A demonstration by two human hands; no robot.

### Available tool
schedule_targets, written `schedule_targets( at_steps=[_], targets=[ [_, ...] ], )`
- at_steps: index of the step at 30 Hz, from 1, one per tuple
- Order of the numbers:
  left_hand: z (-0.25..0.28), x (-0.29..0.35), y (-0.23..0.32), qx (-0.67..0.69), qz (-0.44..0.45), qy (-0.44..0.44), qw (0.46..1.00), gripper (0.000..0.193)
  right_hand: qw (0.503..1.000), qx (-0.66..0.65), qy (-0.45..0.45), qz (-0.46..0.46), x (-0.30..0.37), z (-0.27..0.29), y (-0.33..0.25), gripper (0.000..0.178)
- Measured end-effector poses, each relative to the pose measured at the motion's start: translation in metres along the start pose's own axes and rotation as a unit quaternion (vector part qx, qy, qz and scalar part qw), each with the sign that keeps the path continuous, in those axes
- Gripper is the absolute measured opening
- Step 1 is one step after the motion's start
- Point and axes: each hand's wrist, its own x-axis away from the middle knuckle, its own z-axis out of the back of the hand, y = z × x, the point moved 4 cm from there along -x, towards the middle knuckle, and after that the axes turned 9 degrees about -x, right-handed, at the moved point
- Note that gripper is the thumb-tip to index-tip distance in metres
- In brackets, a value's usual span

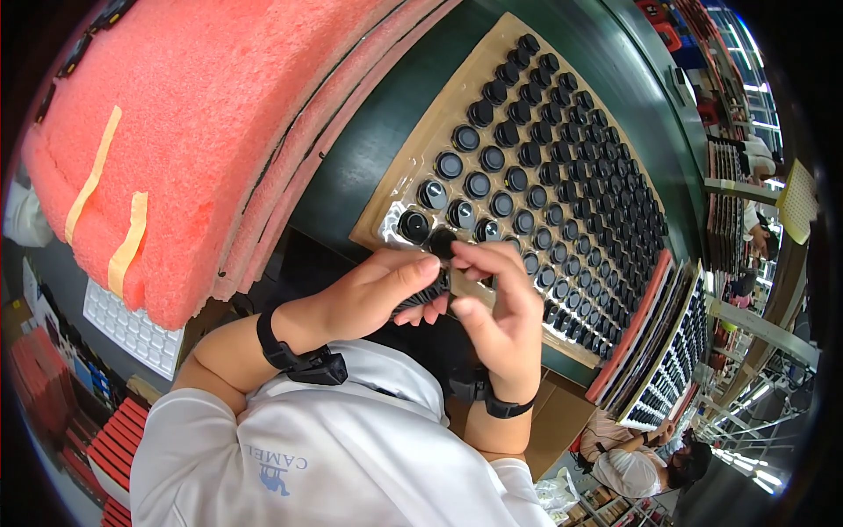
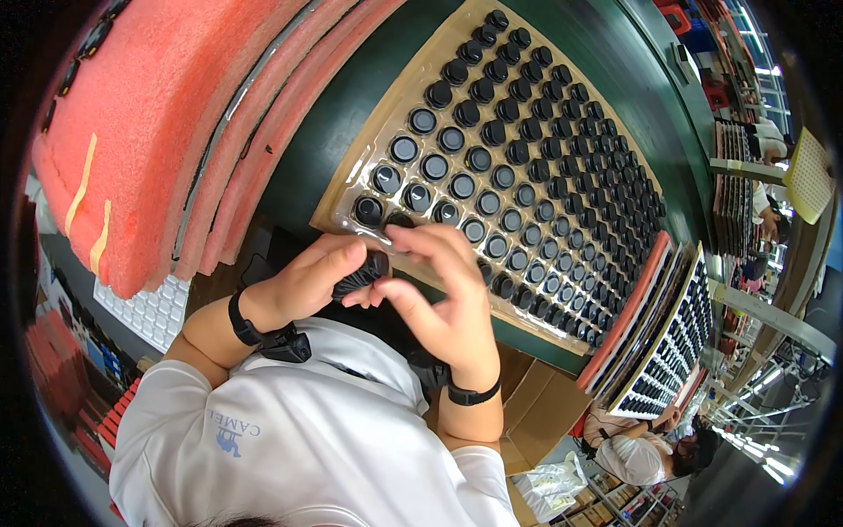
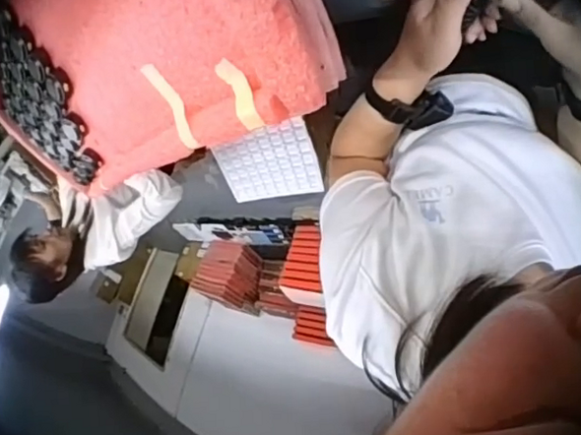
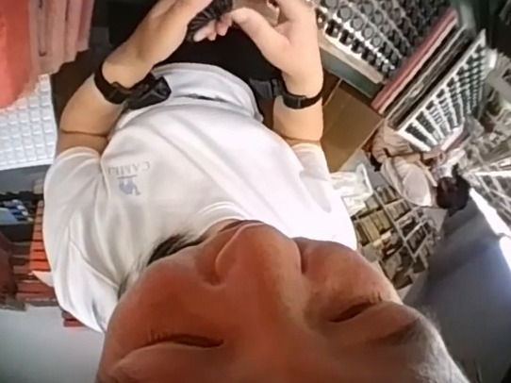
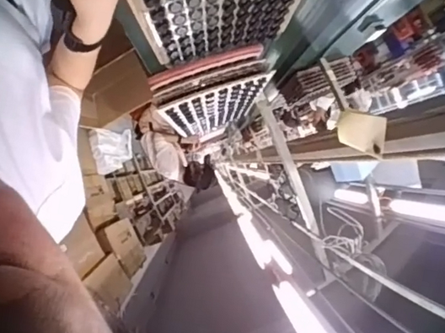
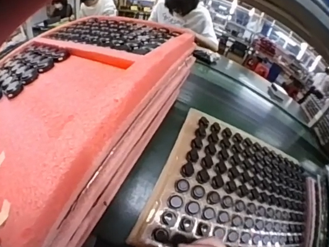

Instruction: The person reaches for a black component from a shelf, joins it with another part from a tray, and presses them together. They repeat this process, assembling the components and placing the finished units back into the tray.

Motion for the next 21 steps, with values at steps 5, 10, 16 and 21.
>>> schedule_targets(
  at_steps=[5, 10, 16, 21],
  targets=[
    [-0.01, -0.005, -0.002, -0.039, -0.006, -0.036, 0.999, 0.045, 0.998, -0.054, -0.013, 0.018, 0.012, 0.006, 0.008, 0.024],
    [-0.004, -0.002, -0.004, -0.059, 0.008, -0.049, 0.997, 0.048, 0.985, 0.013, 0.161, -0.06, 0.018, 0.038, 0.019, 0.024],
    [-0.002, -0.001, -0.005, -0.056, 0.003, -0.04, 0.998, 0.049, 0.922, 0.365, 0.121, 0.036, 0.007, 0.051, 0.027, 0.017],
    [-0.004, -0.003, 0.0, -0.042, -0.009, -0.031, 0.999, 0.048, 0.911, 0.399, 0.101, 0.024, 0.005, 0.052, 0.03, 0.019]
  ],
)
